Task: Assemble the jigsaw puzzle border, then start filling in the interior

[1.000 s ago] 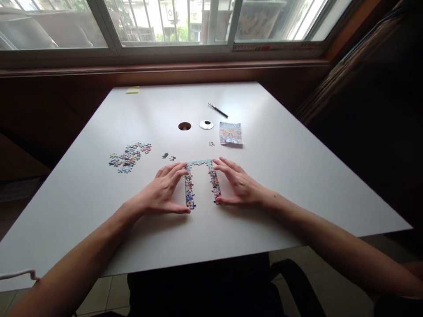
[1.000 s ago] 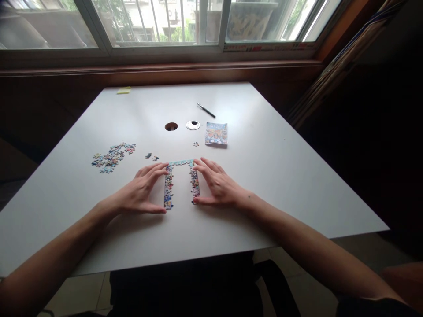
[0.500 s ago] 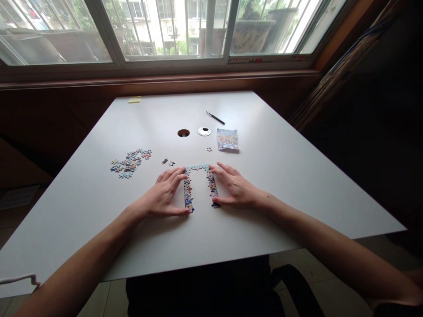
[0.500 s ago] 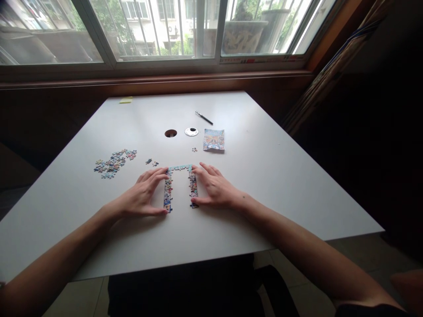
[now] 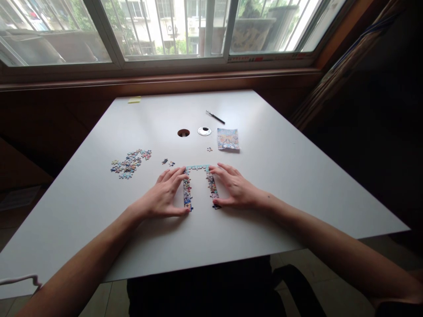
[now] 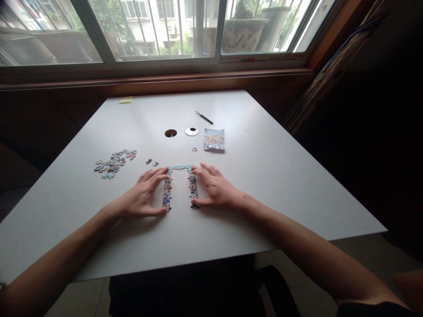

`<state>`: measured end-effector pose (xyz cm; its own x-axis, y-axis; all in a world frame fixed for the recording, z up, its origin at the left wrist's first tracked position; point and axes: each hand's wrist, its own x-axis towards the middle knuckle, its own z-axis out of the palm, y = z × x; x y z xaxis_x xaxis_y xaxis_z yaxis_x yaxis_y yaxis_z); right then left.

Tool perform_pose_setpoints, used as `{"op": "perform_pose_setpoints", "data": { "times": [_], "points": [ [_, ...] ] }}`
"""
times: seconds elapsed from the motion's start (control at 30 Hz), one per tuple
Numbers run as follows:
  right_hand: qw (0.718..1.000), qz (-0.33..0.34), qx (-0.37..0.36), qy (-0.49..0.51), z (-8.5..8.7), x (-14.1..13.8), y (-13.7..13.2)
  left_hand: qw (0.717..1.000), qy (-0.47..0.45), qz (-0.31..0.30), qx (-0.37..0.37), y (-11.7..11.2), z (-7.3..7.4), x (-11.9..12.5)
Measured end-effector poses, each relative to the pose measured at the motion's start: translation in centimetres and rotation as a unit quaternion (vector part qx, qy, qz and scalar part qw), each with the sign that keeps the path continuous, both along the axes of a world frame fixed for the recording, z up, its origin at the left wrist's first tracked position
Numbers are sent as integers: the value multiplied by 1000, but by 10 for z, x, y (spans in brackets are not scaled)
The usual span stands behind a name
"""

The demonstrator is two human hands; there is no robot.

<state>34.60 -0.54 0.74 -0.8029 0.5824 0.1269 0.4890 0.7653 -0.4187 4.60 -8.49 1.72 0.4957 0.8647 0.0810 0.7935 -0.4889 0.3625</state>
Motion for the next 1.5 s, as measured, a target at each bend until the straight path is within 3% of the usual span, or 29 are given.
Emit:
{"op": "perform_pose_setpoints", "data": {
  "times": [0.63, 1.03, 1.5],
  "points": [
    [1000, 12, -11, 10, 1, 5, 2, 1000, -18, 2, 4, 0, 1, 0],
    [998, 66, -14, -6, 7, 6, 17, 1000, -12, -1, 3, 0, 1, 0],
    [999, 44, 2, -11, 0, 2, 15, 1000, -2, 0, -3, 0, 1, 1]
  ]
}}
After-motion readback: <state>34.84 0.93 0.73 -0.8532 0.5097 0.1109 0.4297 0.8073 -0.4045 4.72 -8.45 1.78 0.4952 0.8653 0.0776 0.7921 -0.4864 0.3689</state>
